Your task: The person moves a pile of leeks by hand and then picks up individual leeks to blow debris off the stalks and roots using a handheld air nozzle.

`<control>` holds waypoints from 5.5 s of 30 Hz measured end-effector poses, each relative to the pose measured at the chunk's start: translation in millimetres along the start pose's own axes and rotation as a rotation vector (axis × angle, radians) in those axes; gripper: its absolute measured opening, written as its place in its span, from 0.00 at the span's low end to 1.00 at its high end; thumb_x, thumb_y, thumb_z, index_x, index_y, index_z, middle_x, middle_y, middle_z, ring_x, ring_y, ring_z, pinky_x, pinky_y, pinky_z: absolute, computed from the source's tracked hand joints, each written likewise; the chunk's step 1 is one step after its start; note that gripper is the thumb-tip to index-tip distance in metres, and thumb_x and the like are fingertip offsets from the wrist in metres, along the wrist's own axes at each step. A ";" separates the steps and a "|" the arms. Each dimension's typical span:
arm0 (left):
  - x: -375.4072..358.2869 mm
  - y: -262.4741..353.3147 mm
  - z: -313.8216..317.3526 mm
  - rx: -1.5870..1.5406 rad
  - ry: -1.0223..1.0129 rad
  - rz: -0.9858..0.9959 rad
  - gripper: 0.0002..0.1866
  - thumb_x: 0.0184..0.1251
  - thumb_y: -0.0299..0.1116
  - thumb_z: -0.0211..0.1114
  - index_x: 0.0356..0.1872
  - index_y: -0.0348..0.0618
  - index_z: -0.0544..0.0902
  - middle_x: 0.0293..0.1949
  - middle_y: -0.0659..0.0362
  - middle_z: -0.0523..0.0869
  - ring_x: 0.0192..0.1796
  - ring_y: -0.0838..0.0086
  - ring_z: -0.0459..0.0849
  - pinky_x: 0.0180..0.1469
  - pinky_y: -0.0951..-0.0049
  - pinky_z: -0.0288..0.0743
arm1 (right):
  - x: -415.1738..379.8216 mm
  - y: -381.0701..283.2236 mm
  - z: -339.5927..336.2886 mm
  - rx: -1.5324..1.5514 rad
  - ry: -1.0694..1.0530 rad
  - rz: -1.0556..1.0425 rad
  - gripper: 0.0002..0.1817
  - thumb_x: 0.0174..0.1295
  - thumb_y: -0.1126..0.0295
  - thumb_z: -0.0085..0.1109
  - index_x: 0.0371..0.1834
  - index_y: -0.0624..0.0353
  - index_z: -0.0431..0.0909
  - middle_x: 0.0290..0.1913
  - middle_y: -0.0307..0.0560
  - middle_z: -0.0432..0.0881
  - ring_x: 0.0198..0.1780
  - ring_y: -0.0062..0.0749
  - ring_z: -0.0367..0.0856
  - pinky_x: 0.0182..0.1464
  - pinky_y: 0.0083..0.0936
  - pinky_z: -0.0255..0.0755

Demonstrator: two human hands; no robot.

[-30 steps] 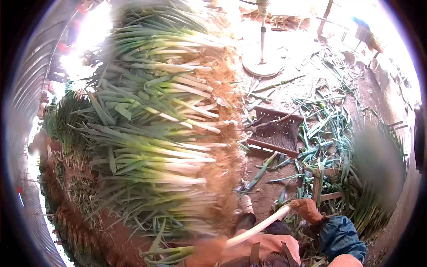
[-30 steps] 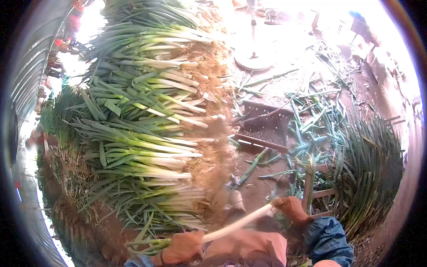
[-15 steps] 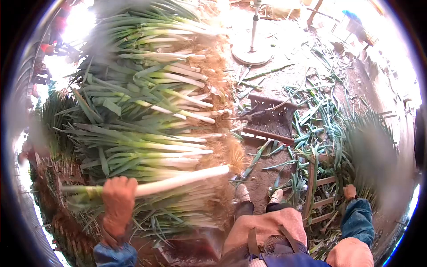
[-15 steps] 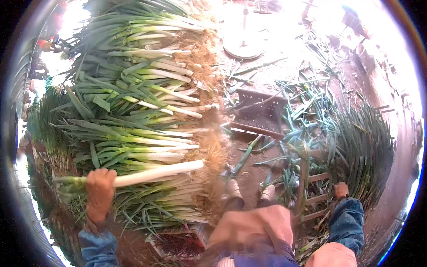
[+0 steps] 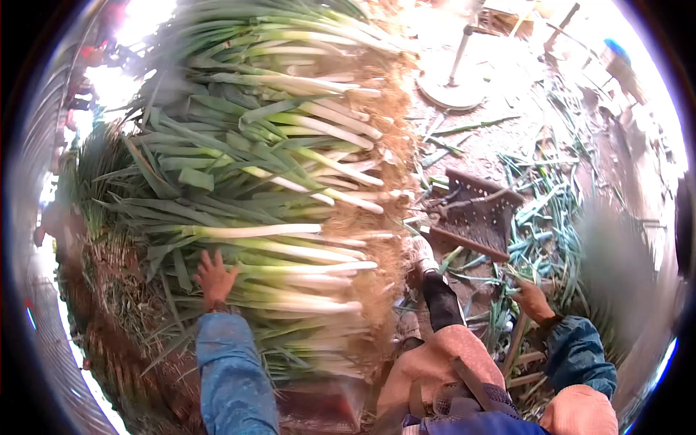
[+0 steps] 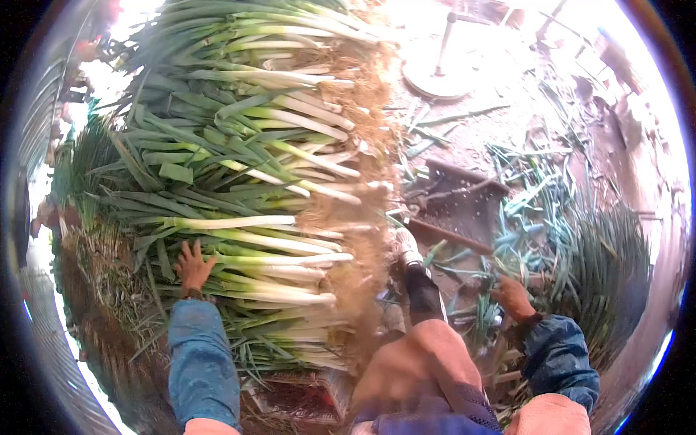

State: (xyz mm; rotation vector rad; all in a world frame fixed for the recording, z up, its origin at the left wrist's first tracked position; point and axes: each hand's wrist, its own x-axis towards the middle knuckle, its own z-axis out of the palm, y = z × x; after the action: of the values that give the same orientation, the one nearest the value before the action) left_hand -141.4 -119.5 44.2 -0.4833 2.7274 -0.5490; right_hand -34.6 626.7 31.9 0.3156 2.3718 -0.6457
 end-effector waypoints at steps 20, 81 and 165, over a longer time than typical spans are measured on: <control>207.9 151.1 -132.5 -0.118 0.404 0.198 0.31 0.64 0.49 0.57 0.65 0.51 0.60 0.64 0.51 0.60 0.67 0.50 0.55 0.66 0.42 0.48 | 351.3 -439.5 51.6 -0.292 0.119 -0.736 0.15 0.63 0.64 0.44 0.49 0.59 0.72 0.39 0.53 0.79 0.44 0.45 0.77 0.45 0.45 0.69; 214.8 61.8 -163.2 -0.070 0.665 -0.018 0.29 0.59 0.53 0.62 0.58 0.50 0.69 0.63 0.50 0.62 0.65 0.46 0.57 0.65 0.40 0.49 | 360.3 -478.9 -162.5 -0.232 0.208 -0.931 0.37 0.56 0.58 0.63 0.66 0.60 0.60 0.63 0.63 0.64 0.65 0.52 0.63 0.65 0.40 0.57; -457.0 373.7 -53.2 -1.819 -0.589 -0.566 0.23 0.66 0.41 0.58 0.57 0.39 0.71 0.52 0.50 0.78 0.55 0.62 0.76 0.54 0.64 0.73 | 174.6 26.4 -71.3 -0.268 -0.306 -0.621 0.07 0.60 0.69 0.55 0.30 0.61 0.74 0.20 0.40 0.72 0.25 0.25 0.74 0.27 0.26 0.66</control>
State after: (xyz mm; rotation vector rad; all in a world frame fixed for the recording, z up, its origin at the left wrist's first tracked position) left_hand 149.3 397.0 42.2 -1.4039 1.6846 1.8145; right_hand -194.9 696.5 -43.5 -0.6174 2.2050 -0.5819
